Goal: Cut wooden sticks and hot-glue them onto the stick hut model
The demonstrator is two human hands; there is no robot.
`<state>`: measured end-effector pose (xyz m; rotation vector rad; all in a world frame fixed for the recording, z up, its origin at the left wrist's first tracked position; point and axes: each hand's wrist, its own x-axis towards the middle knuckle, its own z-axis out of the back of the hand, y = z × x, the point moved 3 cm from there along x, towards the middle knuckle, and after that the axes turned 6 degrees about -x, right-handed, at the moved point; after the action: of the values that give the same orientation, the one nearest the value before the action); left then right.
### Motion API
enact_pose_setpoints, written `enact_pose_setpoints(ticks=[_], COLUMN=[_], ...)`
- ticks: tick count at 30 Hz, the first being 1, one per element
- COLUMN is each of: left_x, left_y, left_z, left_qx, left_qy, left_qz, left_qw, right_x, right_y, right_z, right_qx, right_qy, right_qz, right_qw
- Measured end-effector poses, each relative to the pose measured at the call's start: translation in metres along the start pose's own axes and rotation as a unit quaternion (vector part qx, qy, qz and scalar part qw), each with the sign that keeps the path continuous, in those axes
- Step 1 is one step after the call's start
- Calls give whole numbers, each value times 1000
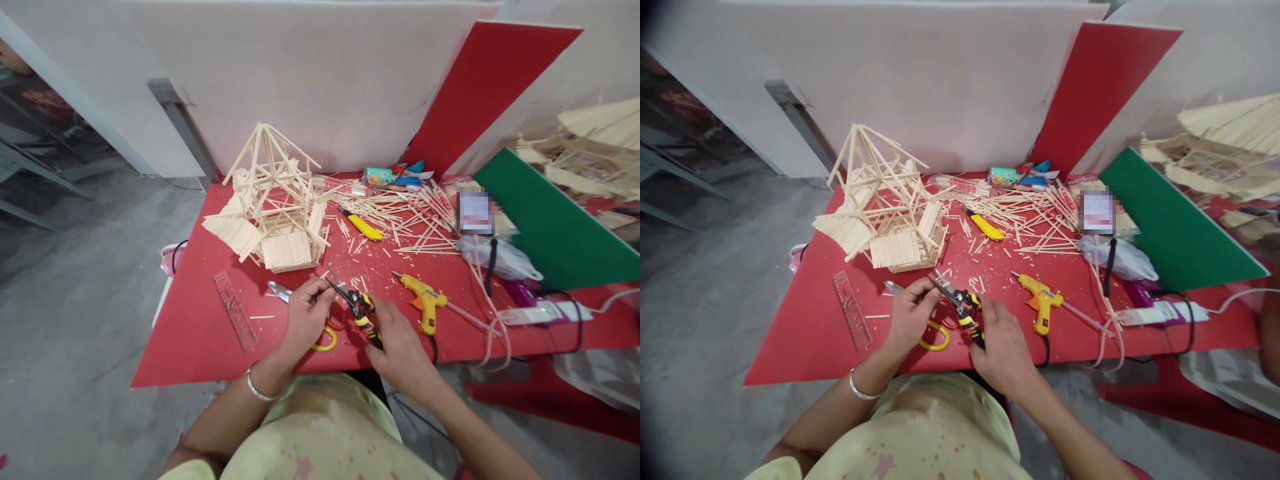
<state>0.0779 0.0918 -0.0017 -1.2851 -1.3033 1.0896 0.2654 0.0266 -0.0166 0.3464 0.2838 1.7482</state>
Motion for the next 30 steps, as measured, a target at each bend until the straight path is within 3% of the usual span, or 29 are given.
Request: enact_pose_setpoints(ticks=[8,13,16,19,21,24,30], left_x=[-3,-7,-9,-7,-6,-5,-5], left_y=[-9,-15,-15,-12,-7,-1,7], left_z=[2,4,3,1,0,-1,-1], left_qx=[70,191,205,149,69,-52,-160], left_qy=[28,84,96,103,121,141,147], left_qz=[-69,-165,-194,-126,-24,105,175], left_qw=[995,964,955,975,990,983,960], right_x=[-2,-6,-8,-9,-8,-7,-6], right_y=[-4,-13,-17,-19,-20,-19,-16], right_z=[-8,-17,-16,-12,-9,-6,-10], right_qx=[35,81,89,83,75,66,78], right_qy=[-5,-27,-23,1,19,15,22], right_qz=[15,5,5,21,31,40,27], right_qw=[999,996,996,996,996,997,996])
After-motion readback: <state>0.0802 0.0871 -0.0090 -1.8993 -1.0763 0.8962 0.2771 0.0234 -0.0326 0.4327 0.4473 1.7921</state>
